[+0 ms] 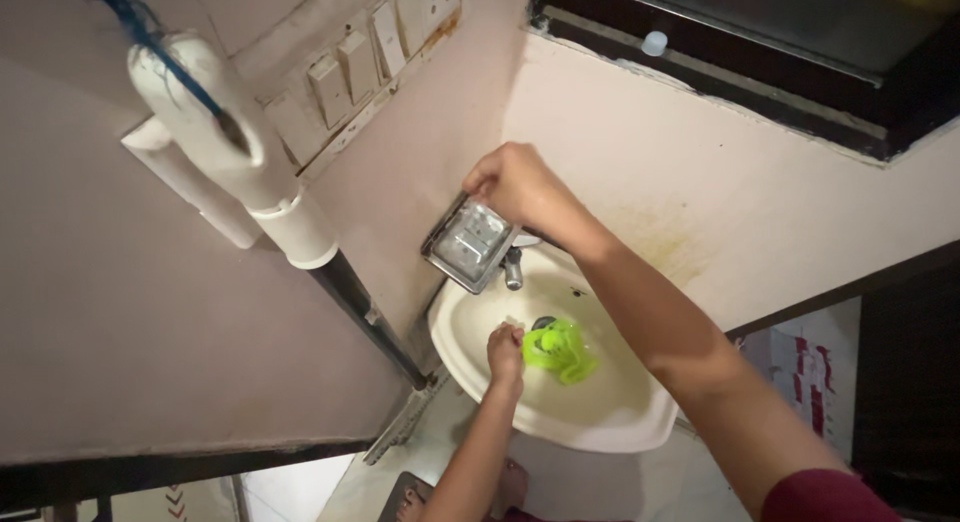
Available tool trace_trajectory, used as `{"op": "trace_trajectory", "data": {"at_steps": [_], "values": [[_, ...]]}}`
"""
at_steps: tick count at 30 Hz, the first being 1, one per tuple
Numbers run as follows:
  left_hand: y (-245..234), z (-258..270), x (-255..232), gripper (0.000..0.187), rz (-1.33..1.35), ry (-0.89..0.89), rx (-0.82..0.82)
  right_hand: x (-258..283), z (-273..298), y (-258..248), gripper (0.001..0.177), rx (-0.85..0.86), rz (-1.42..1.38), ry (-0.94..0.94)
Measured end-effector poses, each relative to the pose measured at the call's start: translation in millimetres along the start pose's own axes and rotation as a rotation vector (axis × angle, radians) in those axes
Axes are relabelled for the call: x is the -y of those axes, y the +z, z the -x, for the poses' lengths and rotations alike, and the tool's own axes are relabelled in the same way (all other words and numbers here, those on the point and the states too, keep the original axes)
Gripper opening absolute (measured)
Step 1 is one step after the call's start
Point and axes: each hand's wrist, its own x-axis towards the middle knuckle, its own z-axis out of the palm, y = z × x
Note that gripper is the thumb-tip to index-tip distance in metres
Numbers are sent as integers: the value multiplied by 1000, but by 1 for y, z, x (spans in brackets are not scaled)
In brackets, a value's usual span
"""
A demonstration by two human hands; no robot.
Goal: The person cleans a small wall-mounted sink using a green sponge, wipes the faucet and basin, and then uses a bottle of liquid soap to continue scrubbing.
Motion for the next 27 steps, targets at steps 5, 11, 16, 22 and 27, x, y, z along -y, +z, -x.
{"op": "trace_trajectory", "data": {"at_steps": [5,11,16,22,27], "values": [[-3,3,-6,24,96,-80,7,-91,18,-7,10,-291,81,64],[-17,7,-19,23,-133,-163,-41,-329,87,96,26,218,-89,565],[-26,-12,-12,22,-157,1,-43,-362,79,214,29,-135,-1629,974],[-31,-28,-8,22,36,-43,-60,-361,63,238,15,-229,-2048,858],[-31,-28,-6,18,38,11,28,-362,79,210,9,-76,-2012,905]]}}
